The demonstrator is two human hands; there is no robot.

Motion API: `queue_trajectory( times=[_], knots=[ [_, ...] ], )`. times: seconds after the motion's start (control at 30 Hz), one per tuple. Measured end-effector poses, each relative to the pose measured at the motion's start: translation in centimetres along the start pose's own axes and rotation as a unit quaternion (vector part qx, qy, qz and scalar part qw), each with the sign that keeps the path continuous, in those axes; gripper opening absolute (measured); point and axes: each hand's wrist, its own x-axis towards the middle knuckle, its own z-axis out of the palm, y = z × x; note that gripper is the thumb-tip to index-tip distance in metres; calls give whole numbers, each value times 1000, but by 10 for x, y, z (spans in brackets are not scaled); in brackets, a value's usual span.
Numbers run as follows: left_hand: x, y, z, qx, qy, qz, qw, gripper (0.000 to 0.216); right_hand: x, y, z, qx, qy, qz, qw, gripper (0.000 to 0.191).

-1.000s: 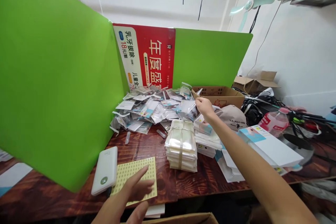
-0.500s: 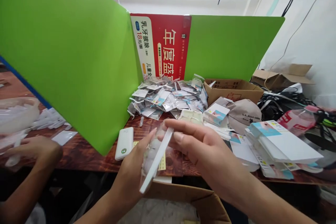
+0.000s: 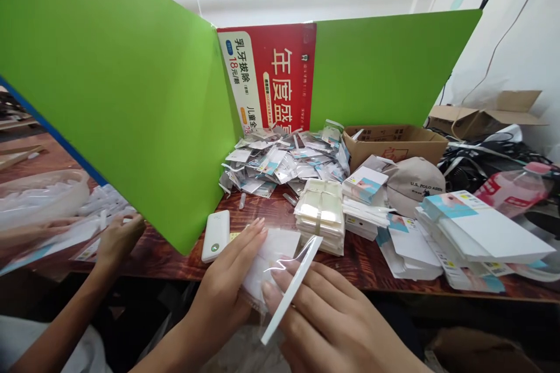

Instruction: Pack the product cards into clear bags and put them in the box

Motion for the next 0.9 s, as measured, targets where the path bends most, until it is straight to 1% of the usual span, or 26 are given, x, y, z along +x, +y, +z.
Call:
queue_trajectory(
  times=[0.13, 0.27, 0.37, 0.43, 0.53, 0.67, 0.77, 0.83, 0.9],
  knots=[
    [-3, -3, 0, 30, -22, -5, 999, 76, 2, 5, 1, -29, -21, -21, 999, 38],
    [-3, -3, -1, 26, -35, -14, 999, 75, 1, 8, -1, -10, -18, -25, 999, 38],
    [-2, -2, -1, 32, -33, -19, 999, 70, 2, 11, -1, 7, -19, -25, 999, 38],
    [-1, -1, -1, 41, -33, -12, 999, 65, 3, 12, 0, 13, -31, -27, 999, 39],
    [0, 1, -3, 57, -33, -3, 998, 61, 8, 12, 3, 13, -34, -26, 999, 44],
    [0, 5, -6, 71, -45, 5, 996, 62, 12, 13, 14, 9, -24, -37, 999, 53],
    [0, 9, -4, 74, -39, 19, 996, 59, 13, 13, 26, 13, -11, -24, 1000, 56],
    [0, 11, -1, 72, -42, 31, 996, 55, 13, 12, 33, 28, 14, -11, 999, 59],
    [1, 13, 0, 60, -52, 39, 996, 53, 12, 13, 37, 52, 40, -1, 998, 59]
  ],
)
